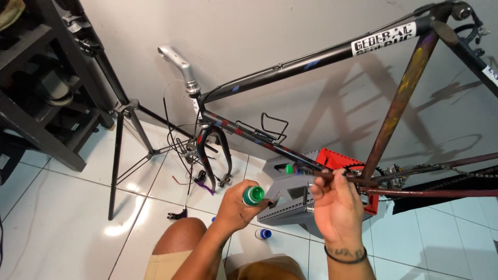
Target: Painting decorative patterns on a bicycle frame using a small brush and various paint colors.
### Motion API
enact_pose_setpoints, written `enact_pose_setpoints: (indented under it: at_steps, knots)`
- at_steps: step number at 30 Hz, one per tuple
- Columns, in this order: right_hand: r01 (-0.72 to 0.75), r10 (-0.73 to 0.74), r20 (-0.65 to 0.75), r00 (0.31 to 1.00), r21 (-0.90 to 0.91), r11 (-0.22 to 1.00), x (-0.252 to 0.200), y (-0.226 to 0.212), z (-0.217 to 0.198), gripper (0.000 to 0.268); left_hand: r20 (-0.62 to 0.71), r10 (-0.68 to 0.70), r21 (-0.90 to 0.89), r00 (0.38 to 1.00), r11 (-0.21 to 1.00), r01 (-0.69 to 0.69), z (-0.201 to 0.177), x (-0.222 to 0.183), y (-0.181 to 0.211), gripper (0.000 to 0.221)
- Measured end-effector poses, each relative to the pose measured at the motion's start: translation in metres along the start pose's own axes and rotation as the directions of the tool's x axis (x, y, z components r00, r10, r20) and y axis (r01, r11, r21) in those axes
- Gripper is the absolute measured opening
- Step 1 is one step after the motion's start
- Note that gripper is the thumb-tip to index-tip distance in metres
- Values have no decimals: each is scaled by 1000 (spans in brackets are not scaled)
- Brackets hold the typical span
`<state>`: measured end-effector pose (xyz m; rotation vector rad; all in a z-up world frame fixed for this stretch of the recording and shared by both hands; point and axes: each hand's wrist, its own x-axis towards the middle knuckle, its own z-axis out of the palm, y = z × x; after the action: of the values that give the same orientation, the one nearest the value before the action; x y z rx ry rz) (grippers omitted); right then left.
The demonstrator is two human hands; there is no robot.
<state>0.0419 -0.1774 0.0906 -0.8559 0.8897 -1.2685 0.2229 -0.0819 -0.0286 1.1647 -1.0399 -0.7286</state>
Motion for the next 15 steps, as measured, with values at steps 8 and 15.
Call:
enact_pose_setpoints:
  at_steps: [8,15]
  knots:
    - [75,-69,-48,996,129,989,70,-4,83,15,-89,-154,5,984,988,155,-10,19,-35,36]
    - [286,-278,82,957,-109,952,117,31,139,20,-95,-104,34,990,994,107,-10,20,-44,33]
